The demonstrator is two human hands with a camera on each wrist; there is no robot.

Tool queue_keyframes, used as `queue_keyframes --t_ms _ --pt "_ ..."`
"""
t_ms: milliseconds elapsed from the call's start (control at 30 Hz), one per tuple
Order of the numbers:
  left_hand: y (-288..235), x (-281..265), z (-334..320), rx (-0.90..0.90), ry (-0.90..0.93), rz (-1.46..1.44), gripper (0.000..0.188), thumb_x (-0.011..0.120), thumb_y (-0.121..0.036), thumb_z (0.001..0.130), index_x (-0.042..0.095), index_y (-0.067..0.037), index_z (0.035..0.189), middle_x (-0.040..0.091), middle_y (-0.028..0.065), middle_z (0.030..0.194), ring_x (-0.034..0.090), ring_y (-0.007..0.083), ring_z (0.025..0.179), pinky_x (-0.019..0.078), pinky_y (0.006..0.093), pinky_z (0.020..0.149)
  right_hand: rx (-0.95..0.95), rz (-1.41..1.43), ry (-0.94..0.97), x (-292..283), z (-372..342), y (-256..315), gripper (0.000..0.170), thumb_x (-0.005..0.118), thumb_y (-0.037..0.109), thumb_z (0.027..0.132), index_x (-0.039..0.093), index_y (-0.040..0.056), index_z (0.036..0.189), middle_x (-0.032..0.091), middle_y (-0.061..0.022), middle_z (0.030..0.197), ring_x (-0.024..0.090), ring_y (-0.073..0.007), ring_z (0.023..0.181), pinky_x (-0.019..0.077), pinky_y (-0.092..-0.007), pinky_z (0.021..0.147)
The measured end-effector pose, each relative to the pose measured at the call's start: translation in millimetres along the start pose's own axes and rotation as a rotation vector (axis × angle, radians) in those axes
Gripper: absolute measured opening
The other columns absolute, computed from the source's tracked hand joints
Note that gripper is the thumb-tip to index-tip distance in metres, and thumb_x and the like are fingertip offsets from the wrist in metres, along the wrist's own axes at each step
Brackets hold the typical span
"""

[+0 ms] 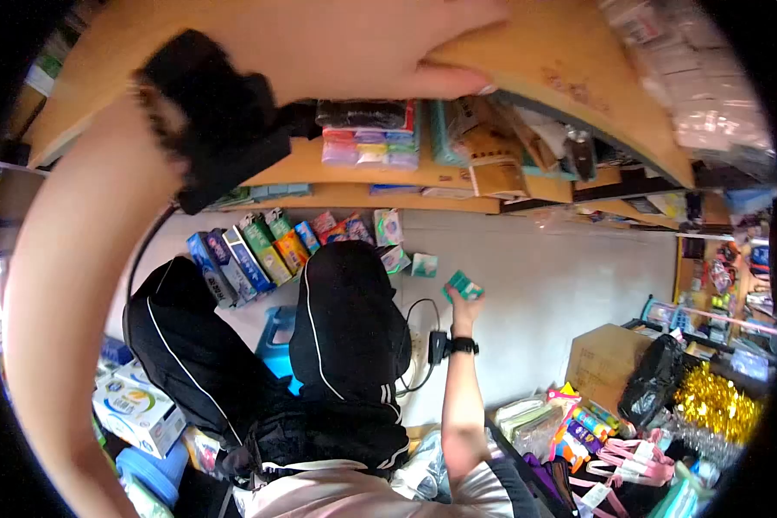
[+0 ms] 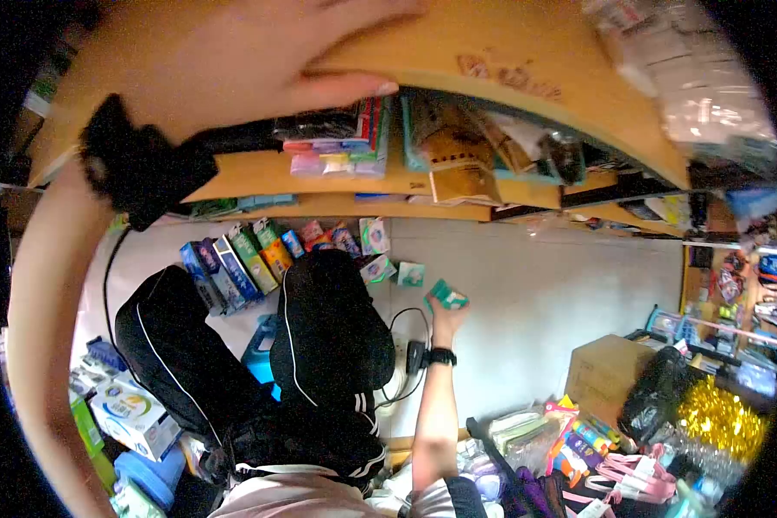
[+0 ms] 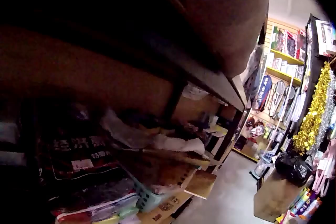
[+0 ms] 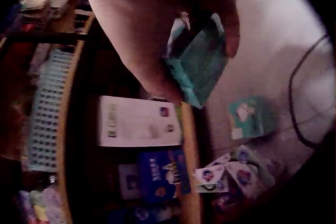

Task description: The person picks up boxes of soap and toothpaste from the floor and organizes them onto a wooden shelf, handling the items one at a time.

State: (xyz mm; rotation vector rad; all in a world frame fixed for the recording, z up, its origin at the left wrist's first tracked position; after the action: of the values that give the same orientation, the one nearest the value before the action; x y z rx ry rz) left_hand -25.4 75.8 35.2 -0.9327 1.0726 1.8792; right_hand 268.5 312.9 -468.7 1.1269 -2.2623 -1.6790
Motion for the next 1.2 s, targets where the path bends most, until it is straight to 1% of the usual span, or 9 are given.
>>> queue_keyframes --t_ms 67,100,367,500,633,767,800,933,1200 --pt "3 3 2 -0.121 -0.016 -0.151 0.051 0.052 -0.039 0.083 0.045 -0.008 0.123 0.046 0.0136 0.124 0.037 0.0294 0.122 0.0239 0.0457 0.104 -0.037 0.090 0.117 -14 -28 61 0.082 0.079 0.007 0.057 0.032 -0.0017 0.124 0.050 -0.0134 0.109 0.049 -0.0198 0.099 0.0437 -0.0317 0.083" --pt "2 5 2 -0.121 -0.028 -0.130 0.051 0.050 -0.042 0.084 0.045 -0.008 0.122 0.046 0.0132 0.124 0.037 0.0289 0.122 0.0228 0.0478 0.104 -0.057 0.164 0.150 -17 -46 106 0.066 0.075 0.003 0.061 0.038 -0.0015 0.115 0.055 -0.0101 0.102 0.054 -0.0165 0.091 0.0446 -0.0302 0.081" --pt "4 -8 -5 -0.174 -0.066 -0.050 0.059 0.037 -0.054 0.086 0.045 -0.009 0.123 0.046 0.0092 0.125 0.036 0.0269 0.123 0.0172 0.0589 0.102 -0.831 0.067 0.118 -51 -177 499 0.098 0.075 0.008 0.065 0.011 -0.0057 0.136 0.047 -0.0145 0.115 0.052 -0.0222 0.099 0.0464 -0.0334 0.084" --pt "8 -5 -8 -0.214 -0.081 -0.054 0.062 0.033 -0.057 0.086 0.045 -0.009 0.125 0.047 0.0073 0.125 0.037 0.0262 0.122 0.0159 0.0606 0.102 -1.170 -0.525 0.070 1 -189 618 0.067 0.073 0.027 0.061 0.046 -0.0051 0.113 0.056 -0.0247 0.098 0.057 -0.0325 0.090 0.0458 -0.0381 0.074" --pt "8 -14 -9 -0.209 -0.103 -0.101 0.062 0.036 -0.056 0.086 0.046 -0.008 0.122 0.048 0.0074 0.123 0.036 0.0264 0.122 0.0152 0.0606 0.102 -0.954 -0.944 0.144 57 -132 631 0.041 0.072 0.032 0.058 0.059 -0.0032 0.073 0.061 -0.0193 0.083 0.060 -0.0326 0.079 0.0455 -0.0411 0.064" --pt "8 -12 -7 -0.191 -0.099 -0.094 0.061 0.038 -0.056 0.085 0.045 -0.009 0.123 0.048 0.0076 0.122 0.035 0.0267 0.123 0.0154 0.0616 0.101 -0.942 -0.892 0.135 69 -82 618 0.082 0.072 0.034 0.059 0.040 -0.0031 0.124 0.057 -0.0242 0.099 0.056 -0.0345 0.095 0.0471 -0.0378 0.076" --pt "8 -12 -7 -0.188 -0.112 -0.098 0.061 0.038 -0.056 0.085 0.045 -0.009 0.123 0.048 0.0078 0.122 0.035 0.0268 0.123 0.0153 0.0619 0.101 -0.945 -0.843 0.164 65 -88 613 0.102 0.073 0.037 0.062 0.016 -0.0001 0.137 0.050 -0.0274 0.110 0.048 -0.0369 0.107 0.0447 -0.0382 0.083" --pt "8 -13 -7 -0.188 -0.108 -0.112 0.059 0.039 -0.055 0.085 0.045 -0.010 0.122 0.048 0.0081 0.120 0.035 0.0265 0.123 0.0154 0.0625 0.100 -1.138 -0.588 0.113 41 -126 598 0.095 0.070 0.045 0.069 0.018 0.0034 0.138 0.035 -0.0289 0.125 0.039 -0.0398 0.116 0.0398 -0.0443 0.089" --pt "8 -15 -7 -0.194 -0.136 -0.138 0.057 0.041 -0.053 0.084 0.046 -0.009 0.120 0.049 0.0082 0.118 0.033 0.0263 0.124 0.0152 0.0626 0.100 -1.142 -0.371 0.037 28 -127 577 0.051 0.063 0.031 0.081 0.049 0.0031 0.121 0.047 -0.0235 0.110 0.048 -0.0370 0.104 0.0409 -0.0414 0.083"
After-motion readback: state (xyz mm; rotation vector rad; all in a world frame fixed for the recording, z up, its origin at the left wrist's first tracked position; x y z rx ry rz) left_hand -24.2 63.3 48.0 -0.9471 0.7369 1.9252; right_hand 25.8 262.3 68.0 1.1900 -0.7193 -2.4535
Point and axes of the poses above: each hand's wrist, its own z-axis towards the middle knuckle, its own x-axis out of the palm, y = z × x, the point moved 9 cm from there along z, towards the middle knuckle
